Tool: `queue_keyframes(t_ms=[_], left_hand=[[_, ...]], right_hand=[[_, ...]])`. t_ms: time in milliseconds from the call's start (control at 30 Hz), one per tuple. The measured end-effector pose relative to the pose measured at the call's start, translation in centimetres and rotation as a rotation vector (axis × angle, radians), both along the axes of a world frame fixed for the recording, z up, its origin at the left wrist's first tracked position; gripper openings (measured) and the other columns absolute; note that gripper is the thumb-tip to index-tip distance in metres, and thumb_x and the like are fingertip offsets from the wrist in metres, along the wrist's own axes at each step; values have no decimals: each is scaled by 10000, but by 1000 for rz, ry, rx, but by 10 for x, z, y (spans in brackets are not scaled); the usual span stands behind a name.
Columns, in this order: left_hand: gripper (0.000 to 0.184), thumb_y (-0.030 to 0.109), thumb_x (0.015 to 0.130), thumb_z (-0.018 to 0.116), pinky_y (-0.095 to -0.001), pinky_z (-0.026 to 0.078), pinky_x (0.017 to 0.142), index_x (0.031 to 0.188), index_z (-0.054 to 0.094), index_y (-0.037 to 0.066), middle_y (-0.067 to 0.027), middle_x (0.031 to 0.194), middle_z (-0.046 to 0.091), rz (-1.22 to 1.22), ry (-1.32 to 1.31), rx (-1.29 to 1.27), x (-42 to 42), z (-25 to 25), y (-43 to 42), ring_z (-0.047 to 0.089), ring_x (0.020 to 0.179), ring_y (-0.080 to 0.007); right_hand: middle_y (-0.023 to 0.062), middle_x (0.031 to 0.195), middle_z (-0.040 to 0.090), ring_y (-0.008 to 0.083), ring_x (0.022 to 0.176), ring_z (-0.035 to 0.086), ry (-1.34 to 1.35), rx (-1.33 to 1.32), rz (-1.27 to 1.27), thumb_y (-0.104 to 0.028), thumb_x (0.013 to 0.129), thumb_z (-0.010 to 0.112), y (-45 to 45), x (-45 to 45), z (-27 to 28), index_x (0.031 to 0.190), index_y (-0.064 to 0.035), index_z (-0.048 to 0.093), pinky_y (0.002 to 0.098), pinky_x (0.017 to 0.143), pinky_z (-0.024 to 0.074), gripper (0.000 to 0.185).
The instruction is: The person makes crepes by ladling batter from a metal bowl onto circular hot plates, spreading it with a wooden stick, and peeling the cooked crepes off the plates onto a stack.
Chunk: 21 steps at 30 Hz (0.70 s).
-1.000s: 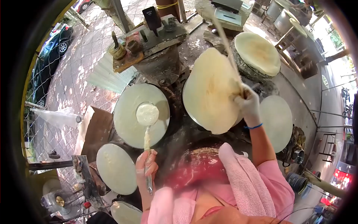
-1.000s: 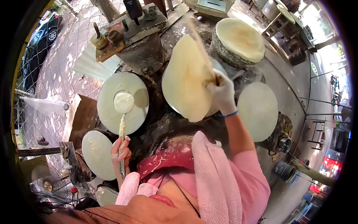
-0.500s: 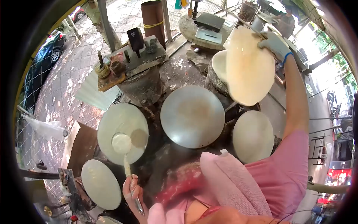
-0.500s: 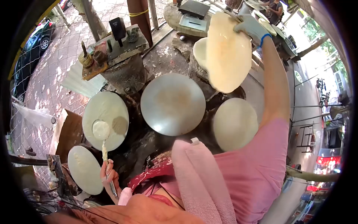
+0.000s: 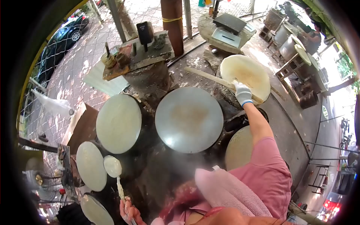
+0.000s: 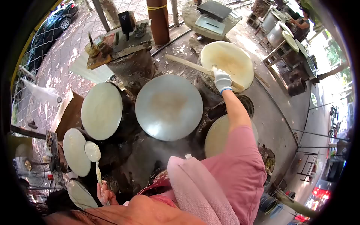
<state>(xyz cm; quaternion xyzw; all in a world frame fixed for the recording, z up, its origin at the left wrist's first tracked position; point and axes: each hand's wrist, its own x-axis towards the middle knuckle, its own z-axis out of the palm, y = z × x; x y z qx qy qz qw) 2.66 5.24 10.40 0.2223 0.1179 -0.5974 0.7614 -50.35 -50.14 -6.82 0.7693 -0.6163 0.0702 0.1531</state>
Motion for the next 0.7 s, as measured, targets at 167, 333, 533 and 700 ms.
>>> queue_keyframes(t_ms=[167,333,533,700], left_hand=[[386,254,1070,281,-233,235,331,1161,440,-85,-13,676,456,80,41,-90,-23,-8,62,393,362,-83],[386,228,1065,304,-232,234,290,1149,442,-123,-10,663,473,469,69,-160,-78,-8,143,415,327,-56],[373,202,1068,333,-221,260,328,1178,439,-139,-12,683,464,777,61,-220,-158,-14,312,384,342,-59],[359,242,1071,345,-233,248,349,1145,486,-79,29,668,445,1102,-75,100,-251,-47,504,358,334,-56]], right_hand=[[192,895,672,388,844,657,-171,-75,60,-92,840,513,6,-22,4,1125,-91,628,472,750,529,307],[208,1240,632,378,1111,612,-459,90,194,-158,908,550,44,-6,-3,1346,-41,541,417,959,482,454],[145,1207,678,237,1054,673,-596,394,412,-132,884,681,268,176,-43,1357,-55,559,352,936,498,494],[99,1235,645,138,1058,614,-750,1123,697,8,843,702,571,310,-3,1369,-56,551,268,903,489,551]])
